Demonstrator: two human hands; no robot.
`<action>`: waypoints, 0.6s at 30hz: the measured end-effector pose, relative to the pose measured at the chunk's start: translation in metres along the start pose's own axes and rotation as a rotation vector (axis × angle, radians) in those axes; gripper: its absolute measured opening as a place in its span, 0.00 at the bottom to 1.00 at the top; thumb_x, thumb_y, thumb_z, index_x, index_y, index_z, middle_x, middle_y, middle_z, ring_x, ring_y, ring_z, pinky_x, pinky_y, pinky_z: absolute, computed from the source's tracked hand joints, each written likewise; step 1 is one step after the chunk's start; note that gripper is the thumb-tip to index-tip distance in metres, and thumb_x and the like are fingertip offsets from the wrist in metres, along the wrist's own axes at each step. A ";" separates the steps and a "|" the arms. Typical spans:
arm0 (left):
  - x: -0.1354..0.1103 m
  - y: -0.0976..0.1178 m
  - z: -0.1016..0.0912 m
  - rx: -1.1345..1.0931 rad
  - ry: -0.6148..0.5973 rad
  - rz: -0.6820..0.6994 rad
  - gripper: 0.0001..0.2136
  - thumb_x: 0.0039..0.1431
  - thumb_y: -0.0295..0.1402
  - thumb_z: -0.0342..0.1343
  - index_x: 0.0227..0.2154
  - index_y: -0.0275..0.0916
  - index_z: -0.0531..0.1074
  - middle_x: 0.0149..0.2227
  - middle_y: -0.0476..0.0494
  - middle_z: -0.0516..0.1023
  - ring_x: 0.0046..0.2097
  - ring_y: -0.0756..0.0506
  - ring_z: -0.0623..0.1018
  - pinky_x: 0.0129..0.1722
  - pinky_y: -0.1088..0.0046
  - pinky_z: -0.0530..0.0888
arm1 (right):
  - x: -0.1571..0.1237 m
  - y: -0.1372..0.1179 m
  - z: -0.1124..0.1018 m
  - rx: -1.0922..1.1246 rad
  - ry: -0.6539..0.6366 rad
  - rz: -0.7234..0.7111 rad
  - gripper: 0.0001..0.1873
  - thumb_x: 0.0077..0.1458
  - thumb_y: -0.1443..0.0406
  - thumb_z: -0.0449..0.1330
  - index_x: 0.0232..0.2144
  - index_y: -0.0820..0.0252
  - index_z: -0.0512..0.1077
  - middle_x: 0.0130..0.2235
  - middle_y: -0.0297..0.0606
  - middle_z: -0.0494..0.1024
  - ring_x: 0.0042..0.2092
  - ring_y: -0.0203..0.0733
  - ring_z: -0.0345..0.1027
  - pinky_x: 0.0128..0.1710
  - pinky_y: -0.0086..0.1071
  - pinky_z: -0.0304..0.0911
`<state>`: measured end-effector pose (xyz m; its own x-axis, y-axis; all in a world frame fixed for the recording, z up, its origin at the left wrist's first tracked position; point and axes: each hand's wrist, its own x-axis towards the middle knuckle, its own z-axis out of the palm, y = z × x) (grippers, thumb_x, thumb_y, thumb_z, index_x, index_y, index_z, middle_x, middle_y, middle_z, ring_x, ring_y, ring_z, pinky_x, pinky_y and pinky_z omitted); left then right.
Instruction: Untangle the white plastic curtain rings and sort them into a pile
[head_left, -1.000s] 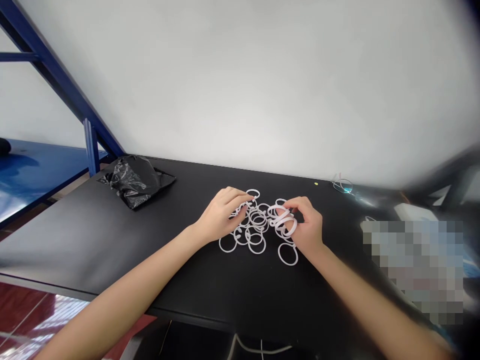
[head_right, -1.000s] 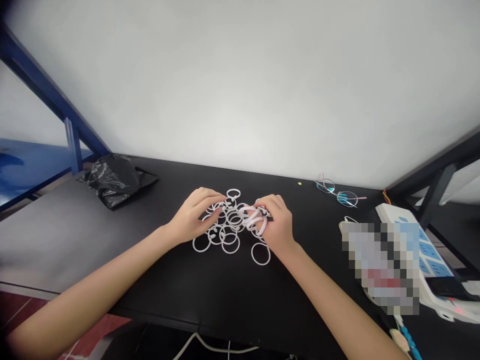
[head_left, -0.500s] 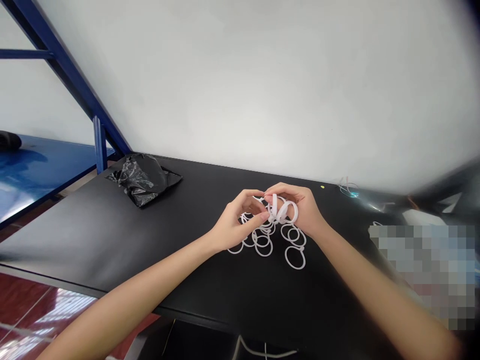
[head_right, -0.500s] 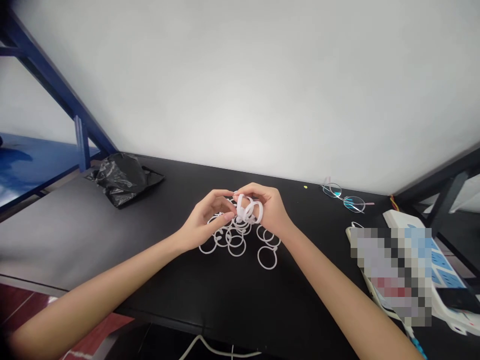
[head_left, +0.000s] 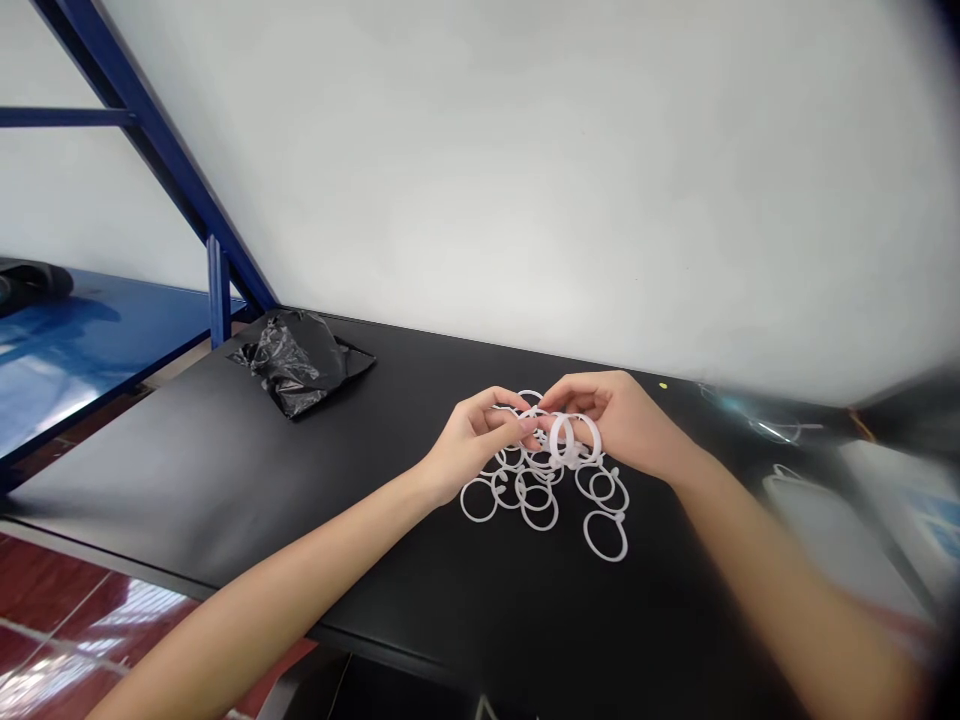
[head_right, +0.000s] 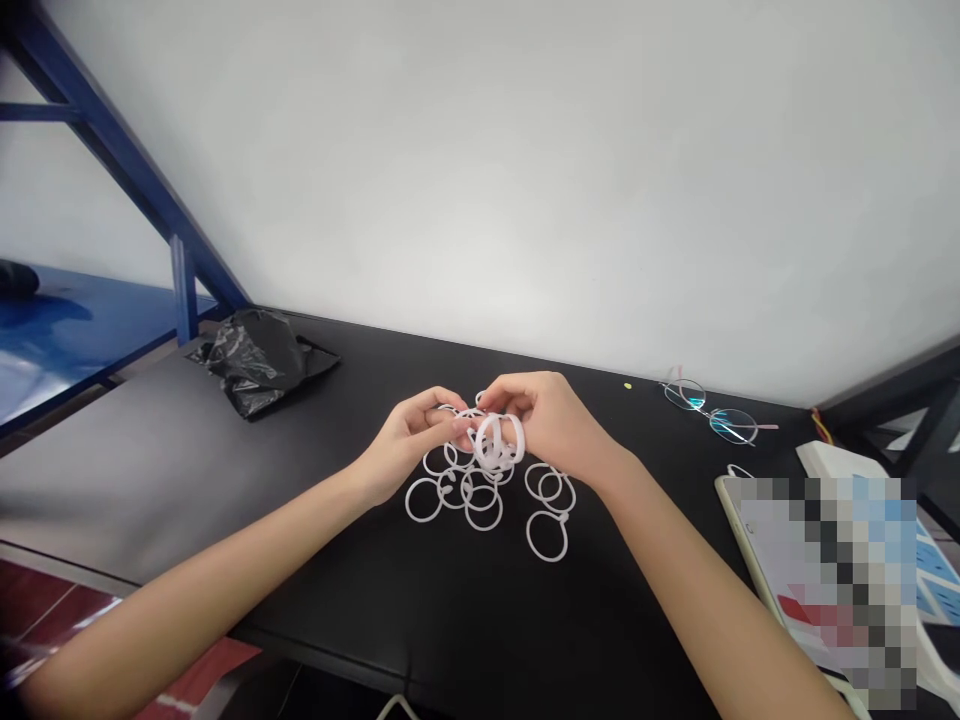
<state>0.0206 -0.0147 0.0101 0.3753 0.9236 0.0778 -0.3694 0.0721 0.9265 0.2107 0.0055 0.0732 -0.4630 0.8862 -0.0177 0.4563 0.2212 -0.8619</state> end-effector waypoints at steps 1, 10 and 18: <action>0.000 0.000 0.000 -0.005 0.006 0.008 0.11 0.57 0.36 0.63 0.37 0.36 0.70 0.28 0.47 0.80 0.33 0.49 0.79 0.41 0.71 0.73 | -0.001 0.000 -0.001 0.008 0.011 0.023 0.12 0.46 0.60 0.69 0.31 0.61 0.76 0.26 0.37 0.77 0.26 0.37 0.69 0.24 0.29 0.64; -0.003 -0.002 0.004 0.068 -0.051 -0.016 0.18 0.51 0.30 0.67 0.43 0.37 0.66 0.31 0.46 0.79 0.33 0.49 0.78 0.36 0.72 0.72 | -0.007 -0.005 0.006 -0.092 0.072 0.001 0.04 0.50 0.64 0.65 0.28 0.59 0.77 0.25 0.34 0.77 0.26 0.35 0.69 0.25 0.28 0.63; -0.001 0.001 -0.001 -0.119 -0.019 -0.054 0.09 0.60 0.31 0.56 0.43 0.37 0.69 0.33 0.45 0.80 0.36 0.48 0.78 0.42 0.70 0.70 | -0.007 -0.004 -0.003 0.057 0.013 0.001 0.09 0.48 0.61 0.67 0.31 0.60 0.76 0.29 0.37 0.78 0.28 0.36 0.69 0.24 0.28 0.63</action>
<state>0.0189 -0.0150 0.0106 0.4125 0.9102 0.0369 -0.4462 0.1665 0.8793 0.2143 -0.0001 0.0783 -0.4523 0.8918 -0.0122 0.4124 0.1970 -0.8894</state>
